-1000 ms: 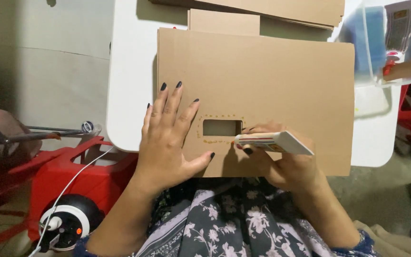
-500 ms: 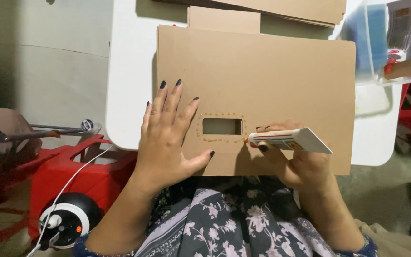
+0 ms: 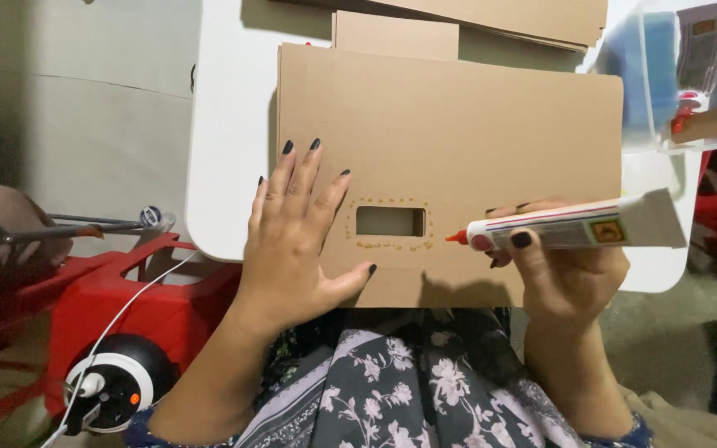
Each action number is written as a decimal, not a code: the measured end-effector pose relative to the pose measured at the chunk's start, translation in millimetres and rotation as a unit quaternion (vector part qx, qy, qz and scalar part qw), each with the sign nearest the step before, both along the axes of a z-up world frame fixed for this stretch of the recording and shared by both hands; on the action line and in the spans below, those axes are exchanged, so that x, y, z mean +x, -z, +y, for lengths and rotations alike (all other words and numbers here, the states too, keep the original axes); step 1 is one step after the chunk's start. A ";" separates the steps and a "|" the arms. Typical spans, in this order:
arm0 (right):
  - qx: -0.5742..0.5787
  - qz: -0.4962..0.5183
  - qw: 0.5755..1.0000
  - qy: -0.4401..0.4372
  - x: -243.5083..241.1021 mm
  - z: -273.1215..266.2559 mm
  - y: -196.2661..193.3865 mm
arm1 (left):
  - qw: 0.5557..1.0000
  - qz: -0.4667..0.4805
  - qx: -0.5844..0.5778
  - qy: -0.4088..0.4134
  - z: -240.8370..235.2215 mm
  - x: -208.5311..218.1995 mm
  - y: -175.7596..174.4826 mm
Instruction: Applying adhesive and attaching plastic windows to cardboard box cutouts.
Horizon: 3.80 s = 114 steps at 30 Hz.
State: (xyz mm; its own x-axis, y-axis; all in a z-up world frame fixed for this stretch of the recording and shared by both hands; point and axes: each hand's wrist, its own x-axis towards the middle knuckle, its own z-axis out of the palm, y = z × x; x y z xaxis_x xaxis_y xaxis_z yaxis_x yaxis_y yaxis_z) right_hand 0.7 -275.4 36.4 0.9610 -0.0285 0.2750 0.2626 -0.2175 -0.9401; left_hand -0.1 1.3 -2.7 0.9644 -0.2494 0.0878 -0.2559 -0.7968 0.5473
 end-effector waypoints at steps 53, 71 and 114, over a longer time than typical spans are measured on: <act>0.019 0.060 0.984 -0.164 12.9 61.3 7.4 | 1.000 -0.003 0.014 -0.002 0.3 -0.1 -0.5; 0.245 0.096 0.962 -0.076 -26.1 19.0 17.6 | 0.969 -0.221 -0.089 0.069 -46.1 -0.7 -70.2; -0.382 0.178 0.893 0.160 20.9 -187.4 29.4 | 0.979 -0.068 -0.192 -0.007 8.5 30.2 2.0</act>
State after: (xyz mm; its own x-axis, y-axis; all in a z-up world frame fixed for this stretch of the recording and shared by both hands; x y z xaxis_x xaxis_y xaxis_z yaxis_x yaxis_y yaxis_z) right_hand 21.6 -462.7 7.0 0.9679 -0.2510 0.0105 -0.2129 -0.8418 -0.4961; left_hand 30.1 9.8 -4.7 0.9404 -0.1592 0.3006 -0.3377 -0.5422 0.7694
